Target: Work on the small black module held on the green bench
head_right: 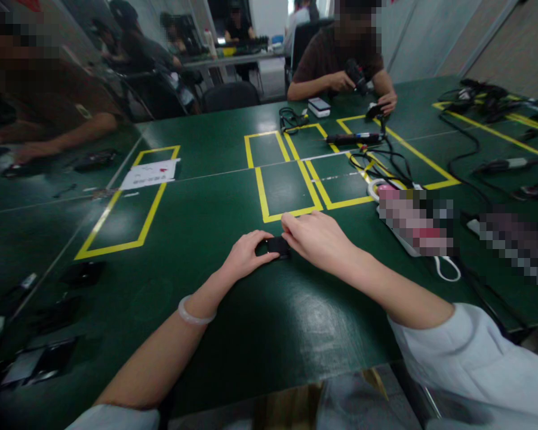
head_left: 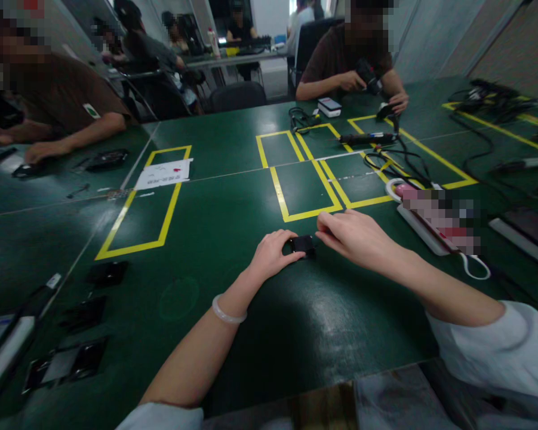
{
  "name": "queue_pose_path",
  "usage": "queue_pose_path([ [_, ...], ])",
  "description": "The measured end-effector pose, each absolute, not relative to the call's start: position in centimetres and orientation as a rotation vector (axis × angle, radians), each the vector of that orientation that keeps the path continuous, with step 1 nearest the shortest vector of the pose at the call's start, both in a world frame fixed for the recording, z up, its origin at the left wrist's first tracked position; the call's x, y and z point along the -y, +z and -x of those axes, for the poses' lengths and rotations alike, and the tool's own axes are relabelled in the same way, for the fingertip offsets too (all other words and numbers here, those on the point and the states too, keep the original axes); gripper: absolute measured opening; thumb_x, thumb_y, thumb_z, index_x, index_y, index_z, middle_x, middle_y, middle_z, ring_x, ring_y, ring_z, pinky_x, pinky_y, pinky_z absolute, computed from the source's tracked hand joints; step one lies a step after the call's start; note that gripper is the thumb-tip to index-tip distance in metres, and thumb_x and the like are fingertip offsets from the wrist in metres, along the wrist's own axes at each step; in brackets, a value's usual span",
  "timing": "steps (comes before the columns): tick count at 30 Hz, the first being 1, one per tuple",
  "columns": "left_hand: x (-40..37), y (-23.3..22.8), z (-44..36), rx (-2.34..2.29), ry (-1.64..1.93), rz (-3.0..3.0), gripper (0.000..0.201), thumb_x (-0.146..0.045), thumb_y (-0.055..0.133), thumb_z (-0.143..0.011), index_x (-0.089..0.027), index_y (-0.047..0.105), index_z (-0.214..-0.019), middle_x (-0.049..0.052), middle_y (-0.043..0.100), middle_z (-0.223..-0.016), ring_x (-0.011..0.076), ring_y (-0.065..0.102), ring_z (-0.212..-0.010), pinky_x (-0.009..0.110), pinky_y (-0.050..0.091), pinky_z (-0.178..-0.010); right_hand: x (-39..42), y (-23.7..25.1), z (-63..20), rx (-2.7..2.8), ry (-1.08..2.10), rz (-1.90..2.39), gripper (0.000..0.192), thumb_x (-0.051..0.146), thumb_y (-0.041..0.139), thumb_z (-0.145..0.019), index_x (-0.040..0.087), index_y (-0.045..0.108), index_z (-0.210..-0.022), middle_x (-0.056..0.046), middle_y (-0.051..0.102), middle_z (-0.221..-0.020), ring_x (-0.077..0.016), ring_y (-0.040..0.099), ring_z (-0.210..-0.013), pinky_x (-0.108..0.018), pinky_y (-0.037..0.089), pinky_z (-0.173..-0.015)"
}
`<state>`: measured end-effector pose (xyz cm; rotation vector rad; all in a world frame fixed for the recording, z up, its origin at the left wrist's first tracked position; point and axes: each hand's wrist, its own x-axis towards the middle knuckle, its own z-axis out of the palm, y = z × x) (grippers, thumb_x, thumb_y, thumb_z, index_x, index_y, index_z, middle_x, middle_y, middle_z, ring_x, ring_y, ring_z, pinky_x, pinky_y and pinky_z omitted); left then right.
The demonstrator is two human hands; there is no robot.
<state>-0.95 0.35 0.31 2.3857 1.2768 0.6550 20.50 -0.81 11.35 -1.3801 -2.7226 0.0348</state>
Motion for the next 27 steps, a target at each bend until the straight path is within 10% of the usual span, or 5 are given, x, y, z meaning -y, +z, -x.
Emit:
queue_pose_path([
  [27, -0.1, 0.4, 0.7, -1.294, 0.653, -2.406, 0.037, -0.051, 0.060, -0.083, -0.021, 0.058, -0.105, 0.003, 0.063, -0.098, 0.0211, 0.060, -0.092, 0.034, 0.045, -0.081, -0.1, 12.5, -20.0, 2.829, -0.082, 1.396, 0.014, 0.031, 0.042, -0.093, 0.020, 0.050, -0.093, -0.004, 0.068, -0.078, -0.0187, 0.061, -0.066, -0.028, 0.022, -0.054],
])
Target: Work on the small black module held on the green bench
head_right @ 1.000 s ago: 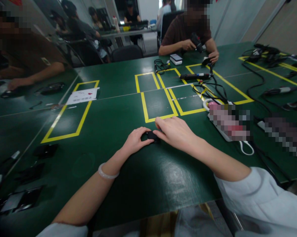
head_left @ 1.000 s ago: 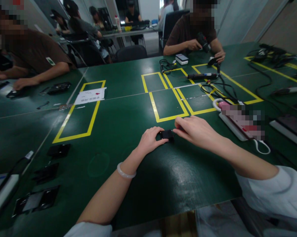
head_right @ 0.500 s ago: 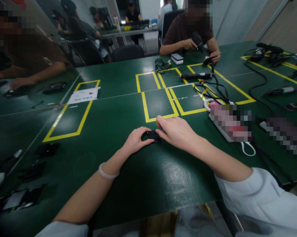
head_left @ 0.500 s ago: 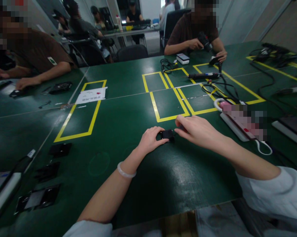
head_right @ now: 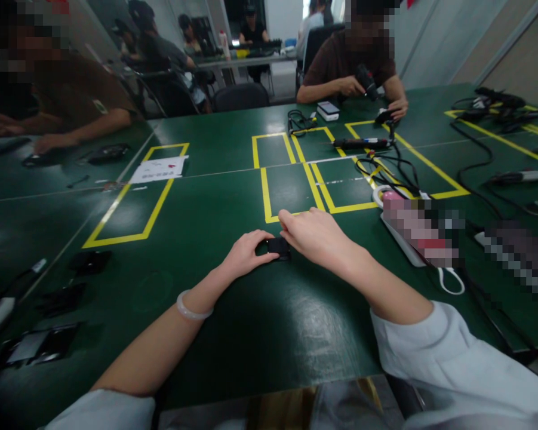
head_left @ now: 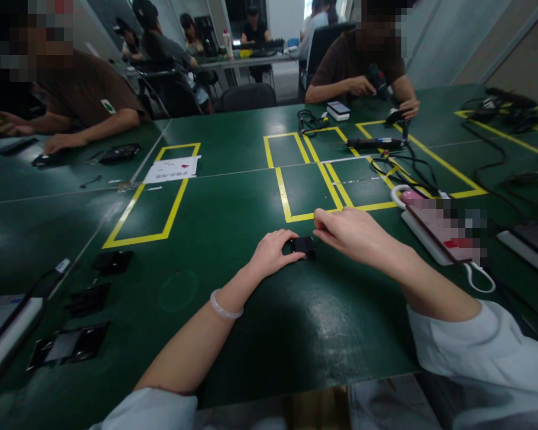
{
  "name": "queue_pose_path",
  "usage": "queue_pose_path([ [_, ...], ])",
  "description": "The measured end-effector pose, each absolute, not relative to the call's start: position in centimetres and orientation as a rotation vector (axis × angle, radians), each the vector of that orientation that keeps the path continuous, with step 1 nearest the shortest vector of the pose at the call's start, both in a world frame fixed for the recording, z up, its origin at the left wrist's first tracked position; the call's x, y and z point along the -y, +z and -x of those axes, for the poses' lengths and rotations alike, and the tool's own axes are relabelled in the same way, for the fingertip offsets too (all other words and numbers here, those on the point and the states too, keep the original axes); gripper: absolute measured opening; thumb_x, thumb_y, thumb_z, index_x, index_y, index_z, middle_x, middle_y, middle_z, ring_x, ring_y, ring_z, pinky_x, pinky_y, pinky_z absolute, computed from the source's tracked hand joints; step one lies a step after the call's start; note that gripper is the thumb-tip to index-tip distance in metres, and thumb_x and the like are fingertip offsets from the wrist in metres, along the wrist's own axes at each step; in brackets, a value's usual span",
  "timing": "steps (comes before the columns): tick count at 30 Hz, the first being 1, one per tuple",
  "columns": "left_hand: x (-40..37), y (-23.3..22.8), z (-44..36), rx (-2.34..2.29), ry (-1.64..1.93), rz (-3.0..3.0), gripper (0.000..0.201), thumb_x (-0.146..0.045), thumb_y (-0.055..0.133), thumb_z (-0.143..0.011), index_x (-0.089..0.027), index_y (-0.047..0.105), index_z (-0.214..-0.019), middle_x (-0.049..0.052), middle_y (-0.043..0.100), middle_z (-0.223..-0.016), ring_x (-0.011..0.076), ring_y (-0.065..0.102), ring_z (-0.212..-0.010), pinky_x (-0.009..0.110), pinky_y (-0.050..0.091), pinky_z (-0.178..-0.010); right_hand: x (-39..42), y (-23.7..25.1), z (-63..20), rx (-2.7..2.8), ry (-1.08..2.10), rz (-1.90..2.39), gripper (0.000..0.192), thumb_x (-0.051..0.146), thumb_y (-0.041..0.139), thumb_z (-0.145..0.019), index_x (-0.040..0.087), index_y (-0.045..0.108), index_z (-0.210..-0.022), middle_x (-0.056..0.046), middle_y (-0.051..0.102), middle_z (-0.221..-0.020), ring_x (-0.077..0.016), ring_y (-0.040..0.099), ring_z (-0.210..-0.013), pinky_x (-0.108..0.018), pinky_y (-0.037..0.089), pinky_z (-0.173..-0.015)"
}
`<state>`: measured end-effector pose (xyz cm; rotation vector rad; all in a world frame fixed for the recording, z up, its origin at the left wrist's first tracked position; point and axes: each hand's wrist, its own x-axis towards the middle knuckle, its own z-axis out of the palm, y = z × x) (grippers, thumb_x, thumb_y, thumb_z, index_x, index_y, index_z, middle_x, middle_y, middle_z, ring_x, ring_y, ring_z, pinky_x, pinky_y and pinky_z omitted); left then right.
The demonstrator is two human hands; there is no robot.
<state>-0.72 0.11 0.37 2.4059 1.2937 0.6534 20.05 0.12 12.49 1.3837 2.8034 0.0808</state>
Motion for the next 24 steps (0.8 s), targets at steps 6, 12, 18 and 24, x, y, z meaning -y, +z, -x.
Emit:
queue_pose_path([
  [6, -0.18, 0.24, 0.64, -1.300, 0.643, -2.405, 0.037, -0.051, 0.060, -0.082, -0.021, 0.057, -0.105, 0.003, 0.063, -0.099, 0.0219, 0.060, -0.093, 0.034, 0.045, -0.081, -0.34, 12.53, -20.28, -2.854, -0.037, -1.284, 0.013, 0.026, 0.039, -0.092, 0.020, 0.049, -0.096, -0.004, 0.068, -0.085, -0.0173, 0.061, -0.068, -0.028, 0.021, -0.053],
  [12, -0.15, 0.24, 0.63, -1.297, 0.634, -2.401, 0.038, -0.051, 0.060, -0.083, -0.022, 0.057, -0.107, 0.004, 0.063, -0.100, 0.0221, 0.060, -0.093, 0.035, 0.045, -0.082, -0.35, 12.30, -20.35, -2.855, 0.012, -1.302, 0.018, 0.035, 0.039, -0.094, 0.021, 0.050, -0.094, -0.004, 0.069, -0.084, -0.0182, 0.061, -0.069, -0.028, 0.021, -0.053],
  [18, -0.24, 0.08, 0.62, -1.286, 0.643, -2.394, 0.039, -0.052, 0.059, -0.083, -0.021, 0.057, -0.106, 0.004, 0.063, -0.100, 0.0217, 0.060, -0.093, 0.035, 0.045, -0.082, -0.42, 12.09, -20.54, -2.865, -0.021, -1.331, 0.015, 0.030, 0.038, -0.094, 0.021, 0.049, -0.098, -0.004, 0.069, -0.084, -0.0172, 0.060, -0.067, -0.028, 0.022, -0.053],
  [24, -0.27, 0.16, 0.63, -1.279, 0.661, -2.389, 0.038, -0.051, 0.060, -0.083, -0.021, 0.057, -0.107, 0.003, 0.064, -0.100, 0.0215, 0.060, -0.093, 0.035, 0.045, -0.083, -0.29, 12.05, -20.66, -2.925, -0.075, -1.334, 0.015, 0.031, 0.039, -0.093, 0.020, 0.049, -0.096, -0.004, 0.067, -0.082, -0.0175, 0.059, -0.067, -0.027, 0.023, -0.053],
])
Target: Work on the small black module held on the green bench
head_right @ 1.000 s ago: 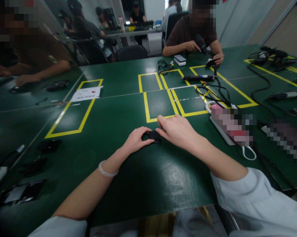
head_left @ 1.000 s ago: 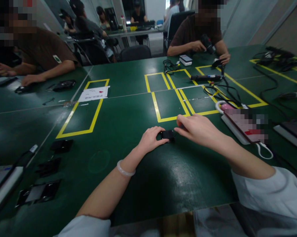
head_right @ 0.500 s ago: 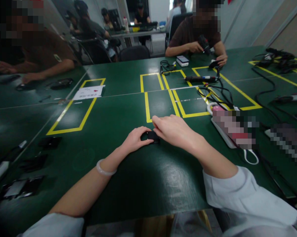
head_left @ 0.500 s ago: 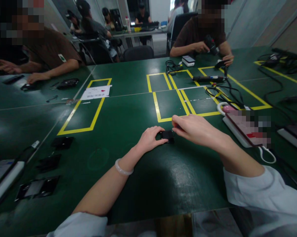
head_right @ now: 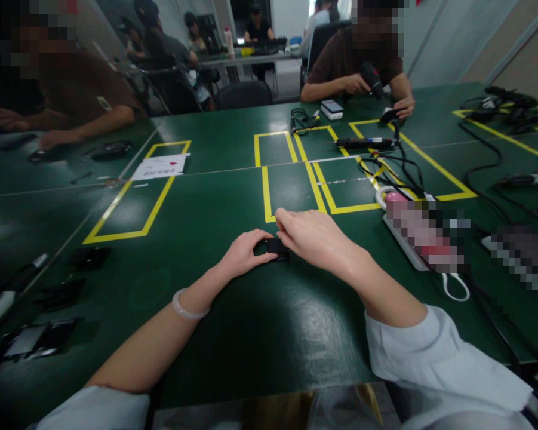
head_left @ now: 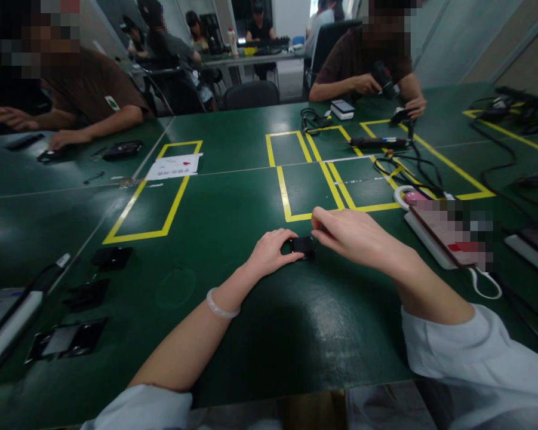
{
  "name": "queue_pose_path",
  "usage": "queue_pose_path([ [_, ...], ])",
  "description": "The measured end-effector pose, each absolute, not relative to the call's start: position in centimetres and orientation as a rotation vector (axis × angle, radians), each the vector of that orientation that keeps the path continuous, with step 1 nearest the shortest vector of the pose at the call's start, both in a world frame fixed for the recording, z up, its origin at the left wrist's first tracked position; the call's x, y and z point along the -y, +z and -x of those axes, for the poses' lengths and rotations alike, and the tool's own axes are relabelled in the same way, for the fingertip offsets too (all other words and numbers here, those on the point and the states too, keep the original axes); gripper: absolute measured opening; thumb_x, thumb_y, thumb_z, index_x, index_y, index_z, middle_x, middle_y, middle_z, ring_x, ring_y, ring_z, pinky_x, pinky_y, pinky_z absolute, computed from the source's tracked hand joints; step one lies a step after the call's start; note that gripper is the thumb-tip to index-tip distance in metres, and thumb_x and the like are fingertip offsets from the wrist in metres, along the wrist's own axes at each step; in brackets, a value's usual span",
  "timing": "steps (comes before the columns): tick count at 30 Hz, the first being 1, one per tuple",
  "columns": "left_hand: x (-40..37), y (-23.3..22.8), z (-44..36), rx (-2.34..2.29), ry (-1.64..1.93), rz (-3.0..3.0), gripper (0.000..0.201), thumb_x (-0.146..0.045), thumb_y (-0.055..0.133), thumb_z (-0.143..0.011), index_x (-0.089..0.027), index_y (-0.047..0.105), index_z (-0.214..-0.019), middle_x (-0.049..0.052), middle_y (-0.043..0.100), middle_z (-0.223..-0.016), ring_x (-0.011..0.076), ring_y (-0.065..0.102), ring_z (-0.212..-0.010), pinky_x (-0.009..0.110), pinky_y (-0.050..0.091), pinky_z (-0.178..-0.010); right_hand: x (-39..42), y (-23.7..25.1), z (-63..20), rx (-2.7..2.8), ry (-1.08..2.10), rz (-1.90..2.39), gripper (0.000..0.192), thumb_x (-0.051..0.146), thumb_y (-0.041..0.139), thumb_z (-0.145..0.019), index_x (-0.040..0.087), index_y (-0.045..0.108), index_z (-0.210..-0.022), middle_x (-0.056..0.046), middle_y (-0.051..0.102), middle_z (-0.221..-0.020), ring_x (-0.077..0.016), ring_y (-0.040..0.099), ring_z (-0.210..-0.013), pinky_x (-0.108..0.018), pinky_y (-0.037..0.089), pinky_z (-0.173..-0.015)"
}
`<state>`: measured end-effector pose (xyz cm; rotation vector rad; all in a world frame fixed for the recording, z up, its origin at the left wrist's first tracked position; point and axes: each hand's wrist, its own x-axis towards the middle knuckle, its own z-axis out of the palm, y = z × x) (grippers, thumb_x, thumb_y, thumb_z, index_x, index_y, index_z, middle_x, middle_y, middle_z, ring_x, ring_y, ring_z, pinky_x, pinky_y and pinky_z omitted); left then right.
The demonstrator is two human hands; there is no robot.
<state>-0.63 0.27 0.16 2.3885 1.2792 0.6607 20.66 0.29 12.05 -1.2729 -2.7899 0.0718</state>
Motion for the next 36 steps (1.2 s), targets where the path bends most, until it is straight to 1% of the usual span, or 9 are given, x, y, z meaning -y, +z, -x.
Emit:
queue_pose_path([
  [3, -0.23, 0.25, 0.64, -1.279, 0.652, -2.384, 0.038, -0.051, 0.059, -0.083, -0.022, 0.058, -0.107, 0.003, 0.063, -0.101, 0.0214, 0.060, -0.094, 0.035, 0.045, -0.084, -0.35, 11.84, -20.66, 2.769, 0.066, 1.306, 0.019, 0.038, 0.039, -0.094, 0.021, 0.049, -0.095, -0.003, 0.067, -0.079, -0.0176, 0.059, -0.066, -0.027, 0.022, -0.052],
  [7, -0.24, 0.18, 0.64, -1.293, 0.646, -2.389, 0.038, -0.051, 0.059, -0.083, -0.021, 0.057, -0.106, 0.003, 0.063, -0.100, 0.0213, 0.060, -0.094, 0.035, 0.046, -0.084, -0.46, 11.65, -20.64, 2.757, 0.057, 1.327, 0.016, 0.032, 0.038, -0.094, 0.021, 0.049, -0.096, -0.003, 0.066, -0.078, -0.0174, 0.059, -0.065, -0.027, 0.022, -0.052],
  [13, -0.25, 0.07, 0.70, -1.298, 0.643, -2.393, 0.039, -0.051, 0.060, -0.082, -0.021, 0.056, -0.107, 0.004, 0.064, -0.103, 0.0220, 0.060, -0.097, 0.036, 0.045, -0.086, -0.33, 11.77, -20.66, 2.744, 0.137, 1.295, 0.014, 0.026, 0.039, -0.090, 0.020, 0.049, -0.098, -0.002, 0.065, -0.077, -0.0155, 0.057, -0.063, -0.026, 0.025, -0.053],
  [19, -0.30, 0.03, 0.76, -1.292, 0.638, -2.396, 0.039, -0.051, 0.060, -0.082, -0.021, 0.056, -0.106, 0.004, 0.064, -0.101, 0.0217, 0.060, -0.095, 0.035, 0.045, -0.084, -0.51, 11.54, -20.71, 2.736, 0.103, 1.342, 0.019, 0.036, 0.039, -0.093, 0.021, 0.050, -0.095, -0.002, 0.066, -0.076, -0.0168, 0.058, -0.064, -0.026, 0.024, -0.052],
  [26, -0.34, 0.06, 0.73, -1.282, 0.642, -2.381, 0.037, -0.050, 0.060, -0.083, -0.021, 0.056, -0.106, 0.004, 0.063, -0.104, 0.0221, 0.060, -0.097, 0.036, 0.045, -0.086, -0.48, 11.69, -20.85, 2.756, 0.150, 1.328, 0.014, 0.027, 0.039, -0.091, 0.021, 0.048, -0.101, -0.002, 0.065, -0.079, -0.0171, 0.059, -0.066, -0.026, 0.025, -0.052],
  [31, -0.34, 0.00, 0.70, -1.295, 0.636, -2.378, 0.039, -0.052, 0.060, -0.082, -0.022, 0.056, -0.107, 0.004, 0.063, -0.102, 0.0227, 0.060, -0.096, 0.036, 0.045, -0.085, -0.43, 11.70, -20.76, 2.756, 0.126, 1.335, 0.016, 0.035, 0.040, -0.092, 0.021, 0.049, -0.095, -0.002, 0.065, -0.076, -0.0176, 0.059, -0.065, -0.026, 0.024, -0.052],
  [33, -0.32, 0.03, 0.68, -1.293, 0.638, -2.379, 0.039, -0.052, 0.060, -0.082, -0.022, 0.056, -0.107, 0.004, 0.063, -0.101, 0.0224, 0.060, -0.095, 0.036, 0.045, -0.084, -0.42, 11.68, -20.76, 2.775, 0.092, 1.345, 0.015, 0.033, 0.039, -0.093, 0.021, 0.049, -0.095, -0.002, 0.065, -0.075, -0.0176, 0.059, -0.064, -0.026, 0.024, -0.051],
  [36, -0.29, 0.11, 0.67, -1.288, 0.638, -2.382, 0.038, -0.051, 0.060, -0.083, -0.021, 0.056, -0.106, 0.004, 0.063, -0.102, 0.0222, 0.060, -0.096, 0.036, 0.045, -0.085, -0.34, 11.65, -20.86, 2.777, 0.106, 1.314, 0.013, 0.027, 0.039, -0.092, 0.021, 0.047, -0.099, -0.002, 0.065, -0.079, -0.0172, 0.059, -0.065, -0.026, 0.025, -0.052],
])
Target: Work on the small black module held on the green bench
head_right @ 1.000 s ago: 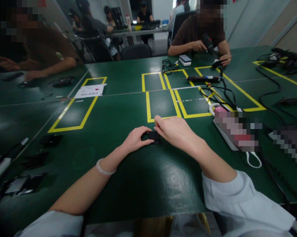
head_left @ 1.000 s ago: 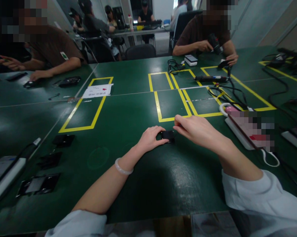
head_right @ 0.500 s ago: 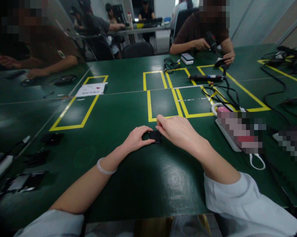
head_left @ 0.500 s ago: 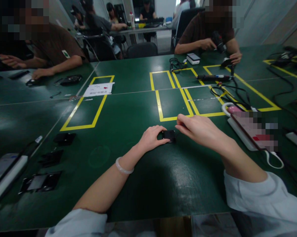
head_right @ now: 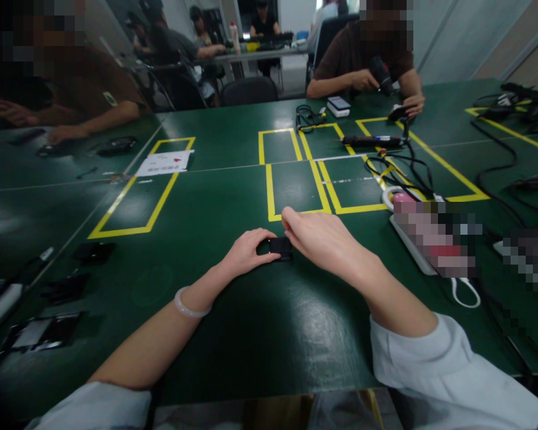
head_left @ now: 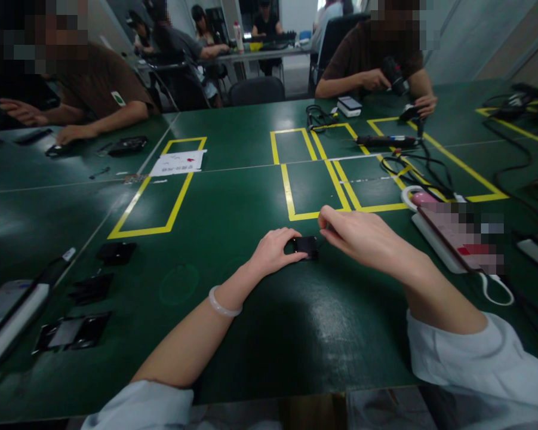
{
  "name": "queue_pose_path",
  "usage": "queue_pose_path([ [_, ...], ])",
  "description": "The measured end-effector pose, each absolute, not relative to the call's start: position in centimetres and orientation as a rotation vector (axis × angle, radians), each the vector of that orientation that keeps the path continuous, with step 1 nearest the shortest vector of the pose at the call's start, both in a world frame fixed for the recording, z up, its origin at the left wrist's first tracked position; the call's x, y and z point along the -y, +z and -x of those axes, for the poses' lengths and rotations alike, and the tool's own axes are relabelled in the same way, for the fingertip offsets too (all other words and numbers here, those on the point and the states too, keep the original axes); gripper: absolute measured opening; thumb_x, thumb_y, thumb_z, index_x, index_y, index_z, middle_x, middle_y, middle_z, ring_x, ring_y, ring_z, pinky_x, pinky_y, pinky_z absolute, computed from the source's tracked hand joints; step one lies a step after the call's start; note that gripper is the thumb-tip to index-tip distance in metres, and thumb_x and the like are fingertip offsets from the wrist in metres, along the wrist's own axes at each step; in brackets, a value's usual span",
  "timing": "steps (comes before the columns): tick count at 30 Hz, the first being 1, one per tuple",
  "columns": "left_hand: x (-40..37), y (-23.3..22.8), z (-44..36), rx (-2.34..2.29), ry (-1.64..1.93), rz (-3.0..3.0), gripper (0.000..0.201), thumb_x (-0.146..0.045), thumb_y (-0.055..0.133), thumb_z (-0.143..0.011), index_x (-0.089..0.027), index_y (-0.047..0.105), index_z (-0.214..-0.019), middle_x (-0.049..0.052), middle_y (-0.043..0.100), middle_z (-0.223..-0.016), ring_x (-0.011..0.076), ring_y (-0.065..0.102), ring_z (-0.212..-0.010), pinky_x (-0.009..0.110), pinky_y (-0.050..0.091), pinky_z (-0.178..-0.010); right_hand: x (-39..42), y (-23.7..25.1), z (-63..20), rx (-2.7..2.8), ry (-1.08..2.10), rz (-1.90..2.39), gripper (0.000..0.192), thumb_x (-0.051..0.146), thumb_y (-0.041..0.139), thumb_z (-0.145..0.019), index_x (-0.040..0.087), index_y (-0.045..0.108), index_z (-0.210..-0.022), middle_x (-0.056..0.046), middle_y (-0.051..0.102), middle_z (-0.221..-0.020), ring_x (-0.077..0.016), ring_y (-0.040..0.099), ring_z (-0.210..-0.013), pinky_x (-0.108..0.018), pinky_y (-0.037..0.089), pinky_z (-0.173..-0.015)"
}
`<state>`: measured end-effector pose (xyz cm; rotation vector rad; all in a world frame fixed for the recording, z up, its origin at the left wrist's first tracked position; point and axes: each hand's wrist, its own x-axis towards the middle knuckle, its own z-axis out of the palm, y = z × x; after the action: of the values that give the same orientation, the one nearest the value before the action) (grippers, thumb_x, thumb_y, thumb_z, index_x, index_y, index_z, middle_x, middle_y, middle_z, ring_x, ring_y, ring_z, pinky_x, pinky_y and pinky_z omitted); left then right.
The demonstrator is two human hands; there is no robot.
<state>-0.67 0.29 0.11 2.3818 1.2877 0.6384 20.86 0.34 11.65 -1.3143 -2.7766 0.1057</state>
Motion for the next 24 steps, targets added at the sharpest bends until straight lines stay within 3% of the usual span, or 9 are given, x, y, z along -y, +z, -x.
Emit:
queue_pose_path([
  [8, -0.33, -0.05, 0.63, -1.300, 0.633, -2.383, 0.039, -0.051, 0.060, -0.082, -0.022, 0.056, -0.107, 0.004, 0.063, -0.102, 0.0225, 0.060, -0.096, 0.036, 0.045, -0.085, -0.40, 11.55, -20.81, 2.770, 0.104, 1.307, 0.015, 0.035, 0.041, -0.092, 0.021, 0.047, -0.094, -0.002, 0.064, -0.077, -0.0173, 0.059, -0.065, -0.026, 0.024, -0.052],
  [14, -0.30, -0.04, 0.67, -1.282, 0.653, -2.394, 0.038, -0.051, 0.060, -0.083, -0.021, 0.056, -0.106, 0.004, 0.064, -0.103, 0.0216, 0.060, -0.096, 0.036, 0.045, -0.085, -0.29, 11.68, -20.87, 2.769, 0.136, 1.259, 0.010, 0.025, 0.041, -0.090, 0.021, 0.047, -0.098, -0.003, 0.065, -0.082, -0.0156, 0.057, -0.065, -0.025, 0.025, -0.052],
  [20, -0.24, 0.15, 0.66, -1.298, 0.634, -2.391, 0.038, -0.050, 0.061, -0.082, -0.022, 0.056, -0.106, 0.004, 0.064, -0.102, 0.0222, 0.060, -0.095, 0.036, 0.045, -0.084, -0.14, 11.91, -20.75, 2.776, 0.117, 1.305, 0.017, 0.037, 0.041, -0.093, 0.021, 0.049, -0.093, -0.002, 0.064, -0.076, -0.0164, 0.057, -0.063, -0.026, 0.023, -0.051],
  [24, -0.30, 0.14, 0.68, -1.301, 0.640, -2.390, 0.037, -0.050, 0.061, -0.082, -0.022, 0.056, -0.106, 0.003, 0.064, -0.102, 0.0221, 0.060, -0.096, 0.036, 0.045, -0.085, -0.20, 11.84, -20.81, 2.791, 0.096, 1.299, 0.014, 0.027, 0.037, -0.093, 0.021, 0.048, -0.097, -0.003, 0.065, -0.079, -0.0163, 0.058, -0.064, -0.026, 0.023, -0.051],
])
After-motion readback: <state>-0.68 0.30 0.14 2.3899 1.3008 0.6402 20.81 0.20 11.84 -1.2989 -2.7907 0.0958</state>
